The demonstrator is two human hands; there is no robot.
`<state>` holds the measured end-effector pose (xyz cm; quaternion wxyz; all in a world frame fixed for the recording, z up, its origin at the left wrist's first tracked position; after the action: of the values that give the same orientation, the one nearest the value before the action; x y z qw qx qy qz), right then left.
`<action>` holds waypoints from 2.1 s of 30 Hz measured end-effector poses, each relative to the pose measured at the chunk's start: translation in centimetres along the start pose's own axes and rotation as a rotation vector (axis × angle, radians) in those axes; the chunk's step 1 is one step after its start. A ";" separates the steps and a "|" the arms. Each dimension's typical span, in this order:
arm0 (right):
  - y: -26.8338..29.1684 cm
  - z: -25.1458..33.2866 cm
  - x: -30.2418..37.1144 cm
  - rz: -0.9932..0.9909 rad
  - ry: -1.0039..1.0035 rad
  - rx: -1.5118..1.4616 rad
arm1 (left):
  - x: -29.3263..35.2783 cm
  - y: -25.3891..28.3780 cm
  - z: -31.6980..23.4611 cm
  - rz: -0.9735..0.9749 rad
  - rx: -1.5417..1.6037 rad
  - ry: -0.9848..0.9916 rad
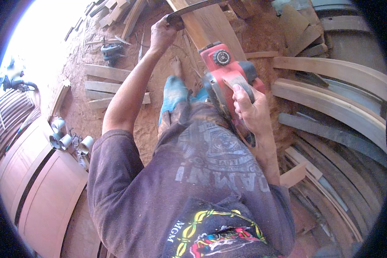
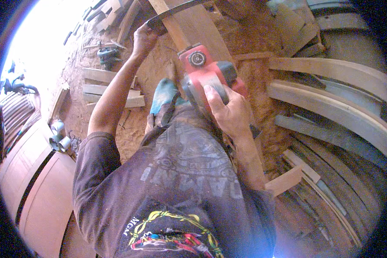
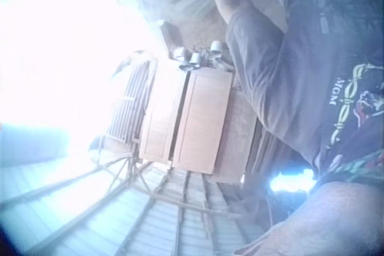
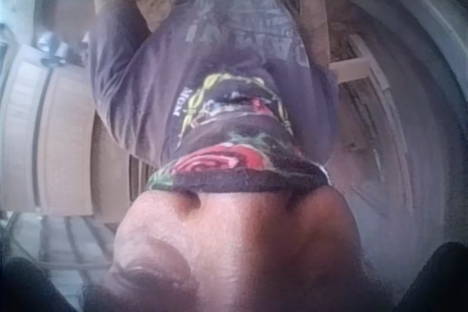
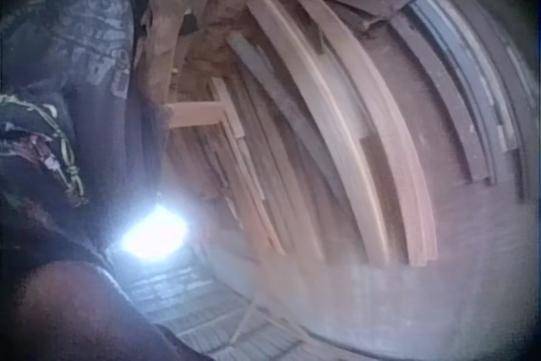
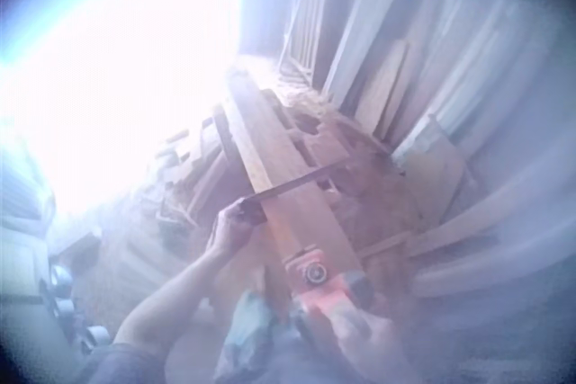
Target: The person sands a wooden plank using a handheld electric sander. They repeatedly flip the plank and move the sander along its length to smooth the surface. The person also uses a metal square to check the plank's edges and corners during the process.
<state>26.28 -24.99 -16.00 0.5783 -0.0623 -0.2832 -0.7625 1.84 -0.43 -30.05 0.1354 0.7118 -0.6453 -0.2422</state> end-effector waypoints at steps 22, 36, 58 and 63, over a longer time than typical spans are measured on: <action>-1.6 2.7 -2.9 0.046 0.026 0.016 | 9.1 6.2 4.8 -0.276 0.400 0.320; -4.8 7.8 -9.0 0.073 0.046 -0.024 | 12.5 11.9 8.6 -0.501 0.479 0.593; -13.1 19.9 -25.1 0.066 0.213 -0.261 | 14.6 15.3 9.0 -0.589 0.464 0.642; -7.8 16.8 -19.8 0.061 0.199 -0.354 | 12.0 14.4 6.6 -0.489 0.436 0.577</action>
<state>21.61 1.56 -13.14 0.6064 -0.0962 -0.0842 -0.7848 -13.30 -13.31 -30.38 0.0954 0.8942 -0.4295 0.0832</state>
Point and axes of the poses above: each hand's wrist, its own x-axis away from the middle knuckle, its own y-axis out of the back of the hand, z = x × y, the point moved 4 cm from there along -x, towards the middle knuckle, and after that the axes turned 10 degrees about -z, right-handed, at the moved point
